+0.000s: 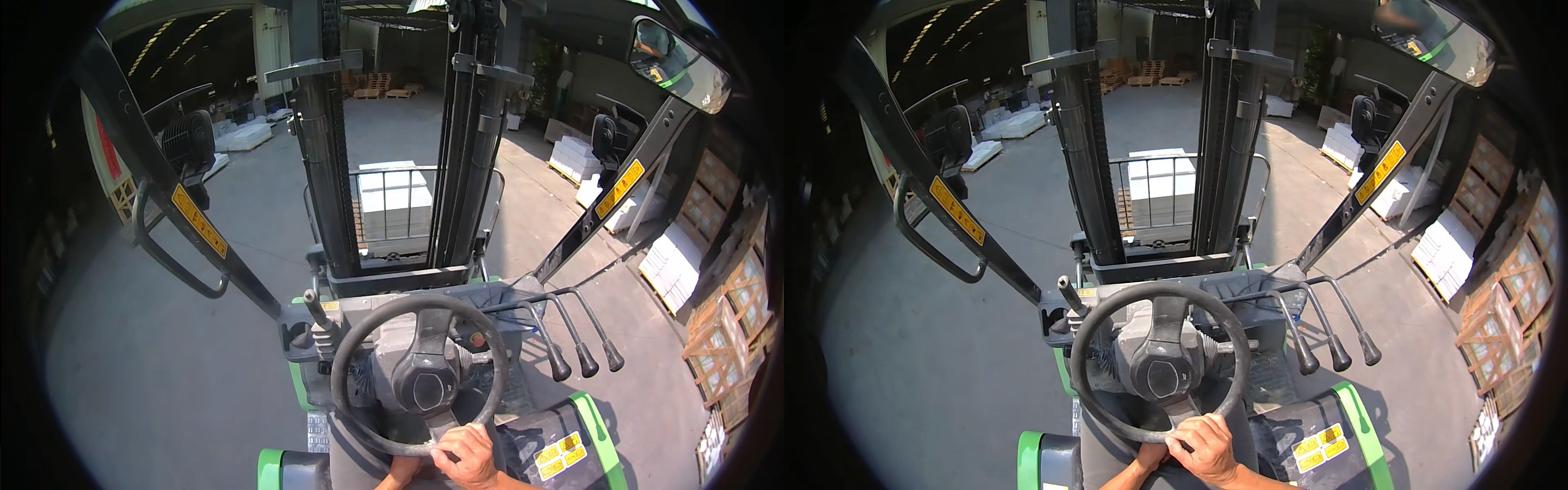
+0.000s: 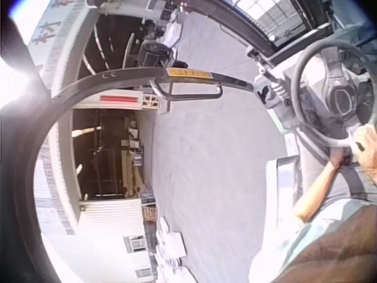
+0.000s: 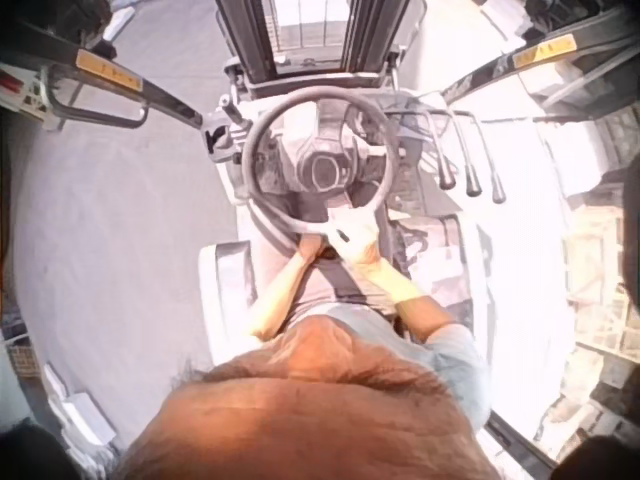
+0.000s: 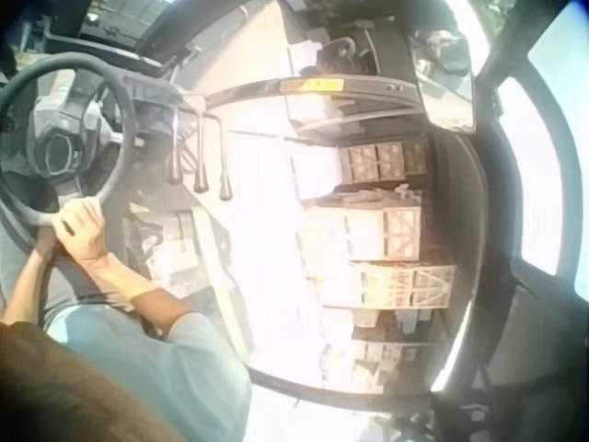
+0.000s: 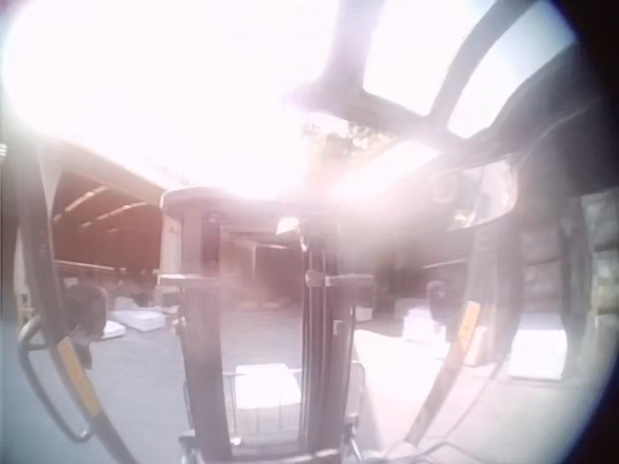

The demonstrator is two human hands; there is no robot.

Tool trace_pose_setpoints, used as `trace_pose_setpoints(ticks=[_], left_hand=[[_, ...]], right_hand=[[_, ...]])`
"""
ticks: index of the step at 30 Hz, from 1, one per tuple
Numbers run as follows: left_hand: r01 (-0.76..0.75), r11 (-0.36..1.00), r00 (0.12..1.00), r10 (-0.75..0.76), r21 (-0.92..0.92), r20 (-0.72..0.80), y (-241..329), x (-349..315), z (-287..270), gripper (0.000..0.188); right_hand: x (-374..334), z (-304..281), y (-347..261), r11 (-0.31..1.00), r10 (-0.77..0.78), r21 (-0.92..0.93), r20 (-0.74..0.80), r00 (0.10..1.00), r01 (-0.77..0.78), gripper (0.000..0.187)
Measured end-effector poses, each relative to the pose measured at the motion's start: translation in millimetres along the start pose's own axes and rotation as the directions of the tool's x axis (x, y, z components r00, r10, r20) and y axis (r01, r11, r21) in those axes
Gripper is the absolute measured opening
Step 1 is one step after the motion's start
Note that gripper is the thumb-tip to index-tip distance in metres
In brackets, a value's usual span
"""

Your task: The person operates a forklift inside a warehouse, steering and maneuvering around stacks of pallets and materials. They drive forward and reverse, adjusting direction to navigate the space.

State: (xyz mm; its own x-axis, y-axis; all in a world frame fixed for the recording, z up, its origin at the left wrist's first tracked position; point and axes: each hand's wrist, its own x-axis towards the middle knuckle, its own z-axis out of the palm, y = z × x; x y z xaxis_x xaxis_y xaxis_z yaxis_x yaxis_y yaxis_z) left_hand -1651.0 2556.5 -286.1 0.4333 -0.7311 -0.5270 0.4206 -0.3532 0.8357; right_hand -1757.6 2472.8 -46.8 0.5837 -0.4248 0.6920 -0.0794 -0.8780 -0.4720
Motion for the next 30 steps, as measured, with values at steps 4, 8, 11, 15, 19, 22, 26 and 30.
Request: trace_pose_setpoints(ticks=[4,8,11,15,19,22,26,30], left_hand=[[-0.046,0.998,0.998,0.044,0.039,0.049,-10,5,3,0.026],[-0.017,0.999,0.999,0.015,0.052,0.029,-19,1,-1,0.024],[0.04,0.992,0.998,-0.044,0.119,0.034,-16,4,0,0.021],[-0.615,0.774,0.78,0.625,-0.152,0.027,-29,-7,-2,0.022],[-0.421,0.903,0.907,0.417,-0.087,-0.054,-36,3,-20,0.026],[-0.107,0.967,0.994,0.103,0.231,0.032,-39,7,-24,0.029],[-0.299,0.826,0.953,0.287,0.477,0.1,-51,21,-22,0.031],[-0.602,0.621,0.762,0.635,0.502,0.128,-89,66,-26,0.029]], right_hand=[[58,-29,63,0.971,0.192,-0.067,-0.345,0.919,-0.229,0.013],[177,9,45,0.977,0.213,0.071,-0.454,0.865,-0.203,0.01],[210,65,-10,0.998,0.049,0.046,-0.404,0.914,-0.033,0.012],[109,106,-85,0.986,-0.118,0.11,-0.089,0.989,0.128,0.016],[-4,39,-56,0.996,-0.079,0.04,0.002,0.997,0.079,0.015],[-3,-7,-7,0.994,0.064,-0.084,-0.129,0.99,-0.075,0.013],[42,-6,27,0.944,0.315,0.034,-0.383,0.868,-0.328,0.014],[109,17,30,0.96,0.27,0.038,-0.398,0.877,-0.278,0.017]])
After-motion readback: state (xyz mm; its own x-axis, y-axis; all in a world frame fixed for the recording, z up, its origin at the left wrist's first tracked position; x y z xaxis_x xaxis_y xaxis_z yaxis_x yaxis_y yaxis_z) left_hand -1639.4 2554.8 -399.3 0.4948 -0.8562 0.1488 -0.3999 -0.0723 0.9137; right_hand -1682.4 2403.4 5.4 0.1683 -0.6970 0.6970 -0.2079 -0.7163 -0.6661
